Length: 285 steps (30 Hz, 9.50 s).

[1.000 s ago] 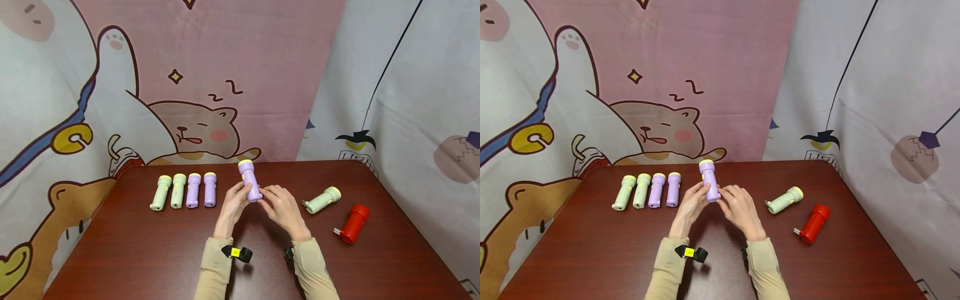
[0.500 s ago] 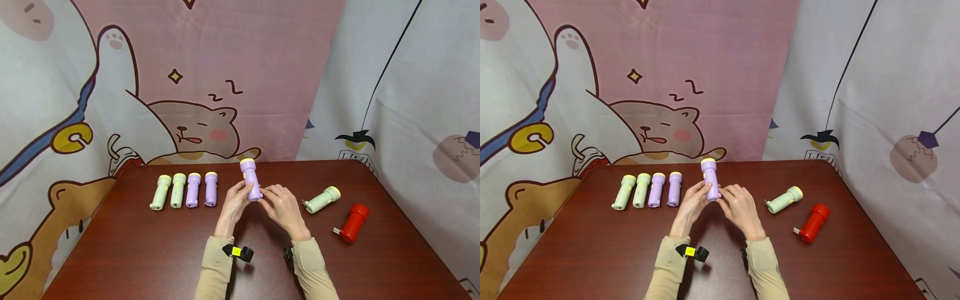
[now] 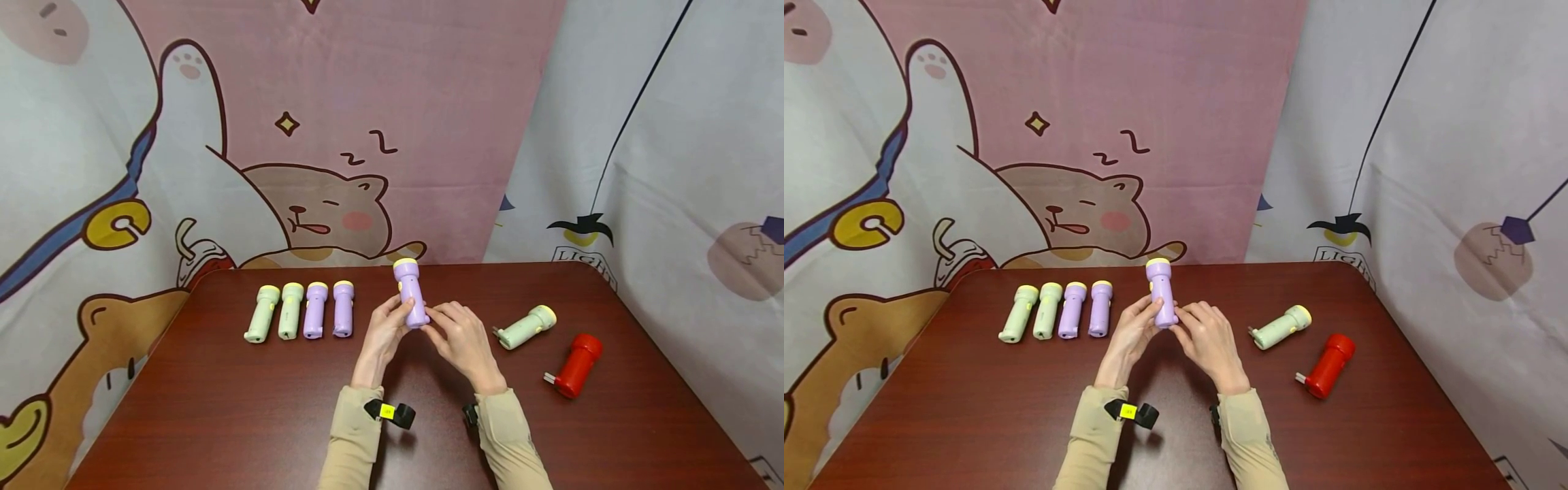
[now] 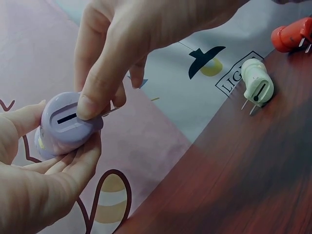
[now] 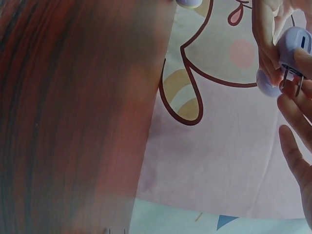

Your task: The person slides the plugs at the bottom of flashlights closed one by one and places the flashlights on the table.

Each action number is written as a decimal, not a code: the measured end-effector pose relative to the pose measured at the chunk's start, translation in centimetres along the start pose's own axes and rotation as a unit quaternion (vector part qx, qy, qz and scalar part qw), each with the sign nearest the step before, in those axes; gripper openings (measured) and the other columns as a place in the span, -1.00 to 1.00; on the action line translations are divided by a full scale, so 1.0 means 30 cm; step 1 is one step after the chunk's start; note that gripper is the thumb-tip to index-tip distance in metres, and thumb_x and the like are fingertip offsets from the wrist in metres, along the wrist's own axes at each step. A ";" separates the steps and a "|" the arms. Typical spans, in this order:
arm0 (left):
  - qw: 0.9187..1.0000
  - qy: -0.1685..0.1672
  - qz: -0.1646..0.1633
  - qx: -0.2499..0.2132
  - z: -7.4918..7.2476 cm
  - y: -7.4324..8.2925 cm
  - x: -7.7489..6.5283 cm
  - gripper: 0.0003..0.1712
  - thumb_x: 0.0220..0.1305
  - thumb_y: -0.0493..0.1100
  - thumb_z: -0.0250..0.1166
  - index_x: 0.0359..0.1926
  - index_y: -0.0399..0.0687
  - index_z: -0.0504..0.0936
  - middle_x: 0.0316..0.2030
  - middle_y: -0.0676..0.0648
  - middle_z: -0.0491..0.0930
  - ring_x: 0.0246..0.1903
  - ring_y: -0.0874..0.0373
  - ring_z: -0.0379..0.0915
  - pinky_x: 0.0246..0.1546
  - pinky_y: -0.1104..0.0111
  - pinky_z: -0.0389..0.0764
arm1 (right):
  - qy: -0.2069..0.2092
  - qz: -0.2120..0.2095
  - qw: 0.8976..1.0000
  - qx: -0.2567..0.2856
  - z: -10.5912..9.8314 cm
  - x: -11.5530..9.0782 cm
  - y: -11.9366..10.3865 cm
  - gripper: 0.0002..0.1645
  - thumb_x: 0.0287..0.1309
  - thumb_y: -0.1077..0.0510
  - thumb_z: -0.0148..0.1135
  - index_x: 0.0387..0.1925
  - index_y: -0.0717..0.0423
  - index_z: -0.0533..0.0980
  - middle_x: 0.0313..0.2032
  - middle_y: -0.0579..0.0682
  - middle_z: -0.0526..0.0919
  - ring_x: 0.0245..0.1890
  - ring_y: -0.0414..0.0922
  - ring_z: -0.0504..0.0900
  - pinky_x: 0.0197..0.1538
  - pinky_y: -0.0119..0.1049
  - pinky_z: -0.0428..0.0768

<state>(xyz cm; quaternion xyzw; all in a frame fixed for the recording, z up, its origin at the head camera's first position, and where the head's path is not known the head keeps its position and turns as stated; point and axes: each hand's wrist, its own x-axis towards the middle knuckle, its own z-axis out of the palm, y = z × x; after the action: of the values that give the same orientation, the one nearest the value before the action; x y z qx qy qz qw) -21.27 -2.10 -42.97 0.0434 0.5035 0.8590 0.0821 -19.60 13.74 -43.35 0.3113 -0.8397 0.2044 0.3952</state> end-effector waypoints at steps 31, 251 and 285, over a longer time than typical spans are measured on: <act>1.000 -0.006 -0.007 -0.008 0.001 -0.009 0.002 -0.50 0.39 -0.26 0.06 0.23 -0.52 0.27 -0.31 -0.02 0.65 -0.34 0.30 0.62 -0.23 0.45 0.61 | 0.009 -0.013 0.999 0.029 0.003 -0.002 0.004 -0.65 -0.18 0.20 0.51 -0.26 0.28 0.68 -0.42 0.00 0.67 -0.41 -0.12 0.56 -0.33 -0.26 0.52; 0.734 -0.017 0.159 0.660 0.310 -0.255 0.164 -0.63 0.27 -0.01 0.23 0.03 -0.05 0.57 -0.16 -0.04 0.68 -0.22 0.10 0.63 -0.34 0.41 0.59 | -0.024 0.324 0.943 -0.073 -0.407 -0.188 0.275 -0.67 0.15 0.08 0.29 -0.10 0.18 0.62 -0.20 0.17 0.65 -0.18 0.12 0.56 -0.19 0.12 0.49; 0.558 -0.096 0.144 0.811 0.510 -0.385 0.198 -0.65 -0.07 0.23 0.45 -0.61 0.17 0.56 -0.62 0.16 0.53 -0.59 0.28 0.43 -0.69 0.42 0.36 | -0.054 0.385 0.917 -0.085 -0.463 -0.276 0.311 -0.64 0.24 0.00 0.17 -0.09 0.17 0.61 -0.11 0.22 0.63 -0.06 0.20 0.52 -0.03 0.15 0.42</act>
<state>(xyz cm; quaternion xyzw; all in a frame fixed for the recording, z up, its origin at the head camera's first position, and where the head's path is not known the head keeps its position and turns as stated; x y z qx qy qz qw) -23.58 17.66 -45.60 0.2460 0.9639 0.0787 -0.0650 -14.46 31.65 -42.43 -0.0606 -0.9289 0.2516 0.2650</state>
